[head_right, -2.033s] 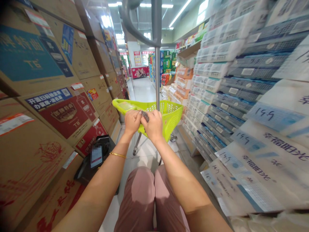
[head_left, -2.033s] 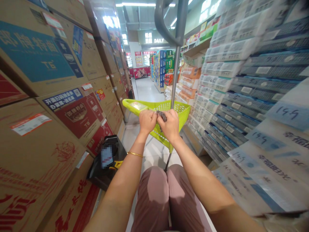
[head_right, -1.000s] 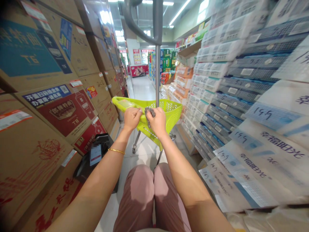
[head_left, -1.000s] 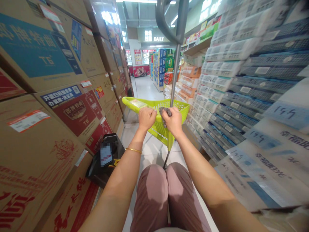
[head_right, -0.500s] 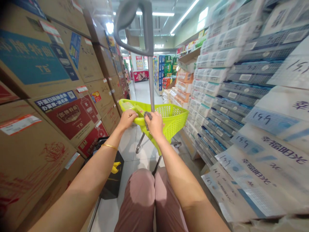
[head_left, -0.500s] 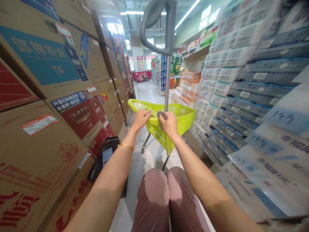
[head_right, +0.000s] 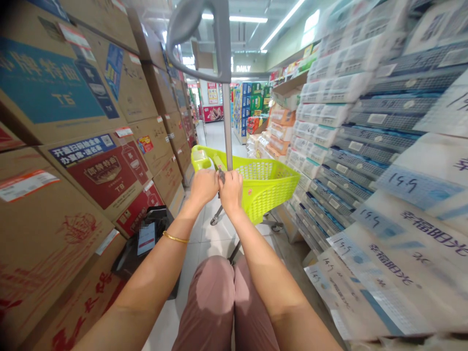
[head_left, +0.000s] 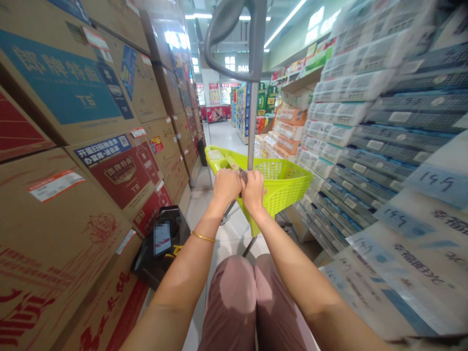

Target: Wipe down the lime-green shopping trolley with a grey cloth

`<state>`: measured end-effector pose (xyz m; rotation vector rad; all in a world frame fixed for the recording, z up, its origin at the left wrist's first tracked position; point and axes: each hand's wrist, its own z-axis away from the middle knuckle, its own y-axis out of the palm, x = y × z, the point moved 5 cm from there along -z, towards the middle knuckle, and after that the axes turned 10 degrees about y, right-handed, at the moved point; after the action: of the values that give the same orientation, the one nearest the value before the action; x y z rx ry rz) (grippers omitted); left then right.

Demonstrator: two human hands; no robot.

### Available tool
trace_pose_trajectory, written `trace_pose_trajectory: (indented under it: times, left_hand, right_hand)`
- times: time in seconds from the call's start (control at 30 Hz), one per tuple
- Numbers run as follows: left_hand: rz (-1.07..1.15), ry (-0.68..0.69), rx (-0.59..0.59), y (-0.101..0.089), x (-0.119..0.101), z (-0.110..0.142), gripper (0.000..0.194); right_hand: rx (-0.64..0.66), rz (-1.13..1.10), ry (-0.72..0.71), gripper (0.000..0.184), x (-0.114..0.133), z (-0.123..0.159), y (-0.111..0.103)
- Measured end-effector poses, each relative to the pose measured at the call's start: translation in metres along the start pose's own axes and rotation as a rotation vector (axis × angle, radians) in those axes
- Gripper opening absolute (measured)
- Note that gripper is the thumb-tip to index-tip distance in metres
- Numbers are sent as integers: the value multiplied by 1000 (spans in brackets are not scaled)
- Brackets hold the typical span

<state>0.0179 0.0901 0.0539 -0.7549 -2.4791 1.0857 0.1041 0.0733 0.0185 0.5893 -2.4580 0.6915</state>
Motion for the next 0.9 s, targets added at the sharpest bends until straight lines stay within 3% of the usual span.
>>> trace_pose_trajectory:
  times: [0.17, 0.33, 0.6, 0.77, 0.9]
  left_hand:
    - [5, 101, -78, 8, 4, 5, 38]
    - [14, 98, -88, 10, 11, 3, 33]
    - [51, 103, -93, 13, 16, 2, 36]
    - [71, 93, -122, 12, 23, 6, 43]
    - [100, 110, -109, 11, 22, 9, 53]
  right_hand:
    - [-112, -84, -84, 25, -19, 17, 7]
    - [-124, -88, -169, 27, -36, 29, 11]
    - [-149, -28, -169, 22, -6, 0, 11]
    - [-122, -36, -199, 23, -11, 15, 14]
    - [-103, -121, -98, 26, -13, 20, 8]
